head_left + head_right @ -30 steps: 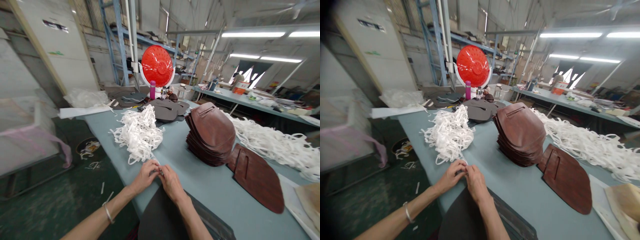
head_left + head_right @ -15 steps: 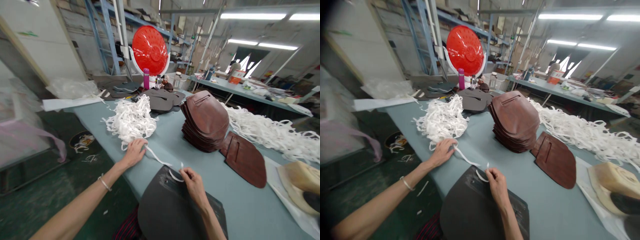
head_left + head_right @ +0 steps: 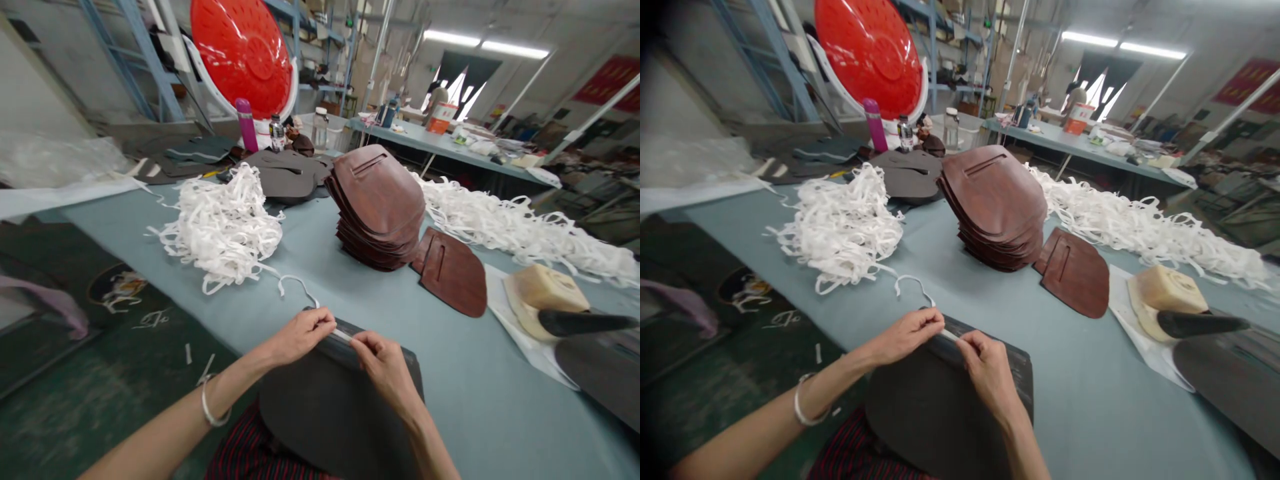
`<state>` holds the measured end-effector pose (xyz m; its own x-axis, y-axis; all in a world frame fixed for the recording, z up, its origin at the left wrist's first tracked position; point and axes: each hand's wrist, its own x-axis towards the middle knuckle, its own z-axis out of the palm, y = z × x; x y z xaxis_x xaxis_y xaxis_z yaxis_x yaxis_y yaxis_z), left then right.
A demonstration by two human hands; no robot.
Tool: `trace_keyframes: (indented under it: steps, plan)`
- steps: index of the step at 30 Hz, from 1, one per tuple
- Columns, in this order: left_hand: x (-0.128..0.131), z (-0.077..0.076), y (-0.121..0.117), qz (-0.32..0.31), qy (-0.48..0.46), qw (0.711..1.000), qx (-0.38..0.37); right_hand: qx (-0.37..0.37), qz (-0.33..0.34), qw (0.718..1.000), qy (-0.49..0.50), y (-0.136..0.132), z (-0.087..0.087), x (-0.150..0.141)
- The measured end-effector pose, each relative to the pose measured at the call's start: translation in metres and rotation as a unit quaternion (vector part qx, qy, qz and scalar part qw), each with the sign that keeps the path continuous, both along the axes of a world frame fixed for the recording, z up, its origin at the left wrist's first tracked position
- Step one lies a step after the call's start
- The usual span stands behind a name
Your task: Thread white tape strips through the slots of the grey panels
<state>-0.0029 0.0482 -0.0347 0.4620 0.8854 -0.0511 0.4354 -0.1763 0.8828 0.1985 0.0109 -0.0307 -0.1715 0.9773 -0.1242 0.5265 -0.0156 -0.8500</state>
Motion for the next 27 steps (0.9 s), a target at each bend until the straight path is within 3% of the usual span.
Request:
trace_keyframes:
  steps: [4,7,13,19,27]
  plan:
    - [-0.02,-0.008,-0.01,-0.01,0.03,0.999,-0.011,-0.006,0.032,0.999,-0.036,-0.025,-0.006,0.039]
    - [-0.028,-0.015,-0.022,-0.012,0.054,0.998,-0.024,-0.036,0.008,0.997,-0.072,-0.041,-0.02,0.055]
    - [-0.029,-0.025,-0.027,0.053,0.112,0.992,-0.036,-0.039,-0.141,0.976,-0.164,-0.061,-0.041,0.063]
    - [-0.024,-0.033,-0.019,0.104,0.149,0.981,-0.064,-0.031,-0.167,0.971,-0.168,-0.064,-0.045,0.068]
    - [-0.019,-0.038,-0.013,0.118,0.209,0.969,-0.058,-0.065,-0.19,0.965,-0.167,-0.063,-0.048,0.073]
